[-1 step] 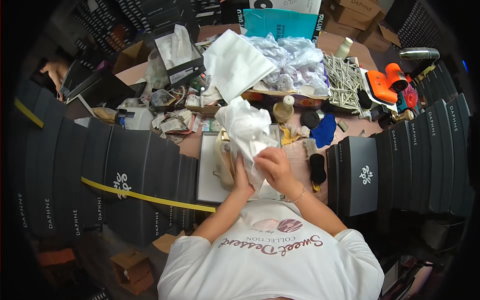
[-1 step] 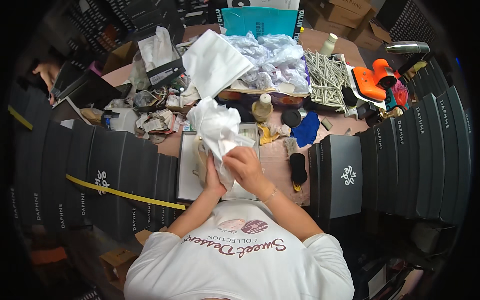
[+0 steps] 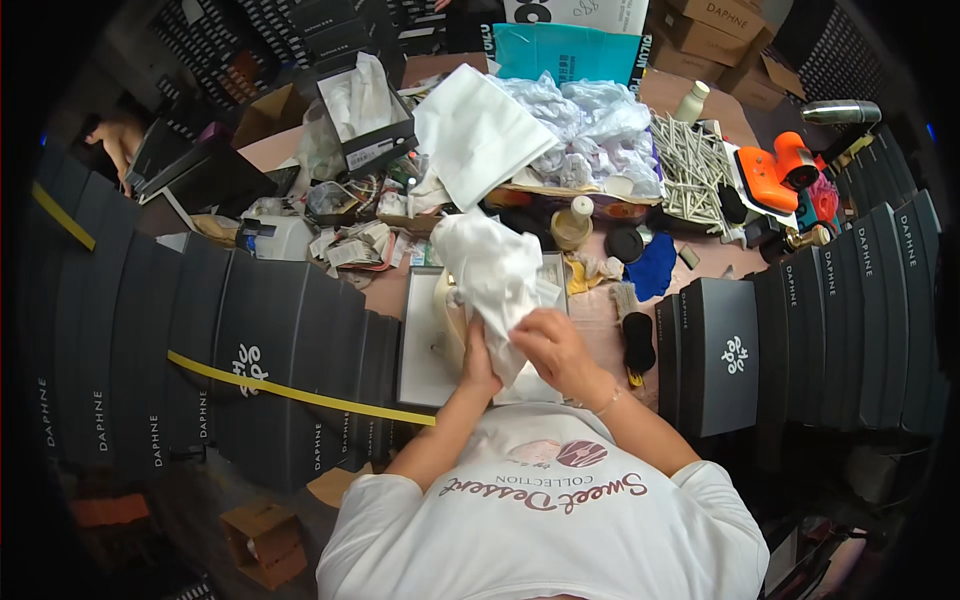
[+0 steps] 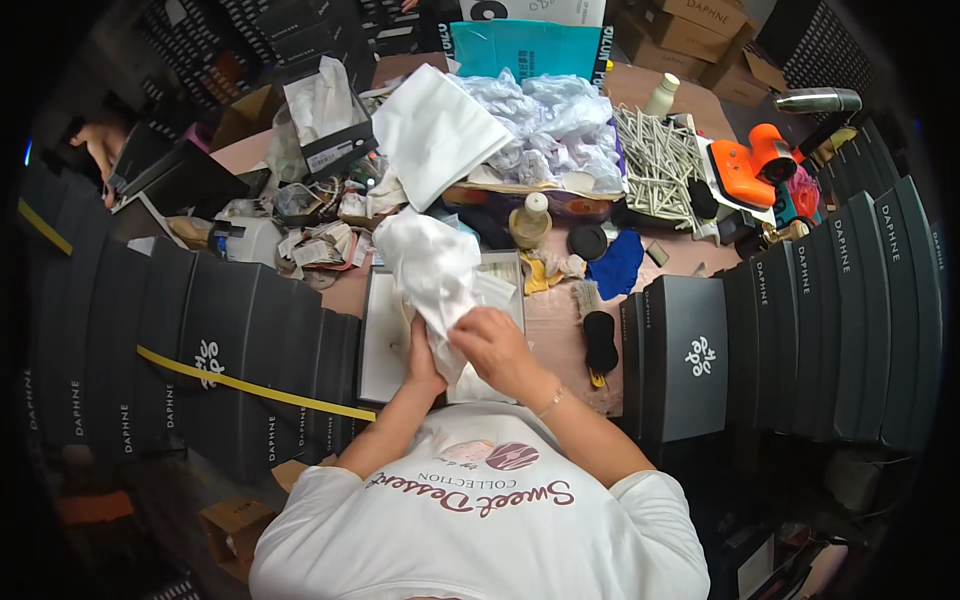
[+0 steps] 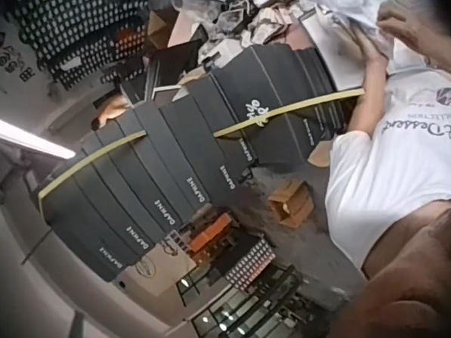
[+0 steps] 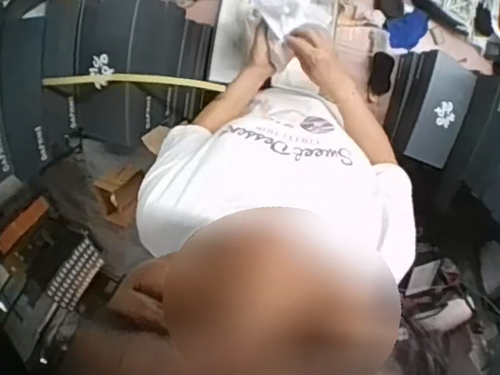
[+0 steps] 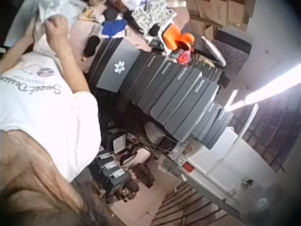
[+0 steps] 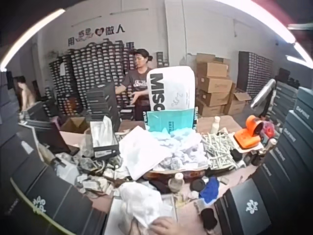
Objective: Cleaning and packing a pair of high-heeled shoes into a box at a manufacturing station.
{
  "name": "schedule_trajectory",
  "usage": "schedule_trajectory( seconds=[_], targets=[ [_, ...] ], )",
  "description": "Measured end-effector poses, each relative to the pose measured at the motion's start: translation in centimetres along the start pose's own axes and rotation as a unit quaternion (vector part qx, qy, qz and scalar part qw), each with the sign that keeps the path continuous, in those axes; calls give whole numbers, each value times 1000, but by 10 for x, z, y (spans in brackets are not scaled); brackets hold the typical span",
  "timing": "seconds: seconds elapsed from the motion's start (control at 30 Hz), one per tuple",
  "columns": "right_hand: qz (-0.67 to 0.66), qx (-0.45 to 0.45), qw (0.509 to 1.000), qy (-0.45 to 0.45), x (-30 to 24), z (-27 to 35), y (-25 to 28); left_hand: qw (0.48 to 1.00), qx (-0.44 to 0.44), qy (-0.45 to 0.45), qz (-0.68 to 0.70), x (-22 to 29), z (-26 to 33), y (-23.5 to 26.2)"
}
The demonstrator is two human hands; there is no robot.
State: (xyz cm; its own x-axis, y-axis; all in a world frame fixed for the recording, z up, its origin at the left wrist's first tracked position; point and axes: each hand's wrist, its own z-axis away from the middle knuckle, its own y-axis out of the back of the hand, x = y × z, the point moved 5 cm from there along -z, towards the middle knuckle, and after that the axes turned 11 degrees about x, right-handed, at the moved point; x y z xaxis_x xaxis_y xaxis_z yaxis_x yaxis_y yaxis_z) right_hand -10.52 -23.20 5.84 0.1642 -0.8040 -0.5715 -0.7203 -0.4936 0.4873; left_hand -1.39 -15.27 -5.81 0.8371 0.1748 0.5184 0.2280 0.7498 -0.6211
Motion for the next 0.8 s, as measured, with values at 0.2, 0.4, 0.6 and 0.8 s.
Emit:
schedule_trajectory(
  seconds=[0.2,0.4,0.6,0.8],
  targets=[
    [-103,-75,970,-206,-1,-23,70,935,-54,-144,-321,33,-7,112],
    [-84,-374,879,-283,12,-19,48,855,-131,20,-501,41,61,71],
    [-414,-182,763,-461,35,74,22,867,-200,130,-438,40,71,81],
    [-50,-394,894,-206,53,83,-19,872,-253,150,-391,28,60,49]
  ],
)
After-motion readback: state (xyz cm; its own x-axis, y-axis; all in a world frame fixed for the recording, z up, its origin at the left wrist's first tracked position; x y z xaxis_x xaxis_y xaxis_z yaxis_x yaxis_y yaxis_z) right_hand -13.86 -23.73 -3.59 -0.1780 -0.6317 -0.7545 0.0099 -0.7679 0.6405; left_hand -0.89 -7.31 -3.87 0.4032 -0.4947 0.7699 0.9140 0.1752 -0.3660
